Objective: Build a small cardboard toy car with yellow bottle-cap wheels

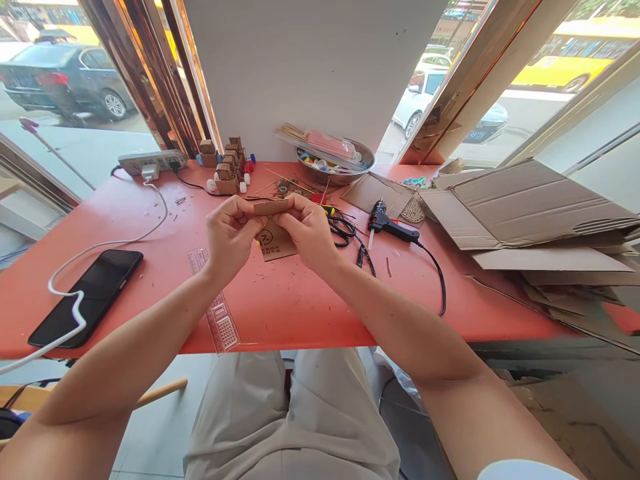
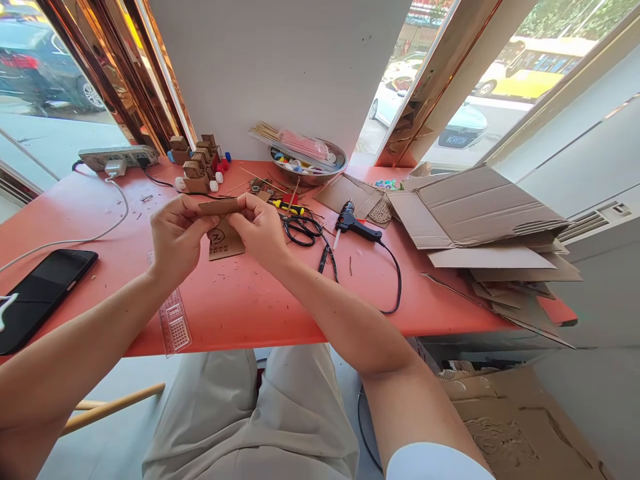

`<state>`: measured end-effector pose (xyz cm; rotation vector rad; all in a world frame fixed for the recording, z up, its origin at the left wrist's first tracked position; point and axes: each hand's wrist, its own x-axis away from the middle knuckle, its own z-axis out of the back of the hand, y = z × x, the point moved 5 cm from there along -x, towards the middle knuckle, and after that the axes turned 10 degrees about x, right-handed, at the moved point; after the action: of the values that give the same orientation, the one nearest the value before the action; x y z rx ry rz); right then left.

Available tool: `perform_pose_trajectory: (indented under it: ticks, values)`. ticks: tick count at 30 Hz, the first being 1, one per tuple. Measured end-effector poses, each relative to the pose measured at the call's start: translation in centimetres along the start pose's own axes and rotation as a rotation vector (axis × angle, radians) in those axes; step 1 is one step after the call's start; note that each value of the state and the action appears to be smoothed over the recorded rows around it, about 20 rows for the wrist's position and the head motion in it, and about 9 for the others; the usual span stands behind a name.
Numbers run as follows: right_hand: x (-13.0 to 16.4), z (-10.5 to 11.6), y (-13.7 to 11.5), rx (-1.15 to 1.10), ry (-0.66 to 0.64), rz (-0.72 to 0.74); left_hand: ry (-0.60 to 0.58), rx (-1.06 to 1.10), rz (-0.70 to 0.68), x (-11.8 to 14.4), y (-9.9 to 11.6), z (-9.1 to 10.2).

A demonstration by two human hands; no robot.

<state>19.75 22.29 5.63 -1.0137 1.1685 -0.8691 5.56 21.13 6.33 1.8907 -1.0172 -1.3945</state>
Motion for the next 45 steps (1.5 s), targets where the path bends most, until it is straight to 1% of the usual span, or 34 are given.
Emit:
perform_pose_trajectory:
  ticks: [2,4,7,10,12,14,17,20,24,26,28,31,35,40,43,45]
  values:
    - [-0.2,0.2,0.0,-0.015,0.014,0.009,-0.026,0.016,0.008,-0.1,-0.1,-0.1]
    - [-0.5,0.6,-0.5,0.001,0.006,0.050,-0.053,0.065,0.063,-0.4,-0.4,-0.1]
    - [-0.8,1.6,-1.6,0.097,-0.025,0.139,-0.116,0.176,0.243,-0.8,-0.9,-0.1]
    - [-0.9,2.4,-2.2,0.241,-0.043,0.183,-0.204,0.205,0.441,-0.9,-1.3,-0.1]
    - [-0.9,2.6,-2.1,0.336,-0.045,0.189,-0.254,0.180,0.525,-0.7,-1.6,-0.2]
    - [-0.9,2.7,-1.8,0.394,-0.040,0.197,-0.292,0.157,0.561,-0.4,-1.7,-0.3]
    - [-1.0,2.6,-1.4,0.393,-0.031,0.218,-0.314,0.134,0.545,-0.2,-1.6,-0.7]
    - [-1.2,2.6,-1.3,0.344,-0.047,0.205,-0.315,0.089,0.473,-0.3,-1.3,-0.9]
    - [-1.4,2.9,-2.1,0.263,-0.161,0.209,-0.285,-0.011,0.345,-0.8,-1.0,-0.6]
    - [-1.3,3.1,-2.6,0.262,-0.209,0.226,-0.281,-0.051,0.278,-1.0,-0.9,-0.4]
    - [-1.1,3.4,-3.0,0.298,-0.183,0.250,-0.299,-0.067,0.228,-1.0,-0.6,-0.4]
    - [-0.6,3.8,-3.5,0.375,-0.076,0.307,-0.330,-0.059,0.193,-0.8,-0.2,-0.7]
    - [0.0,3.5,-3.6,0.371,-0.048,0.355,-0.298,-0.019,0.209,-0.5,0.1,-0.9]
    - [-0.1,2.9,-3.2,0.345,-0.041,0.320,-0.222,0.123,0.345,-0.2,-0.2,-1.0]
    - [-0.3,2.8,-3.2,0.323,-0.101,0.303,-0.183,0.162,0.371,-0.3,-0.3,-0.8]
    - [-0.5,2.9,-3.3,0.323,-0.197,0.291,-0.162,0.156,0.364,-0.4,-0.3,-0.6]
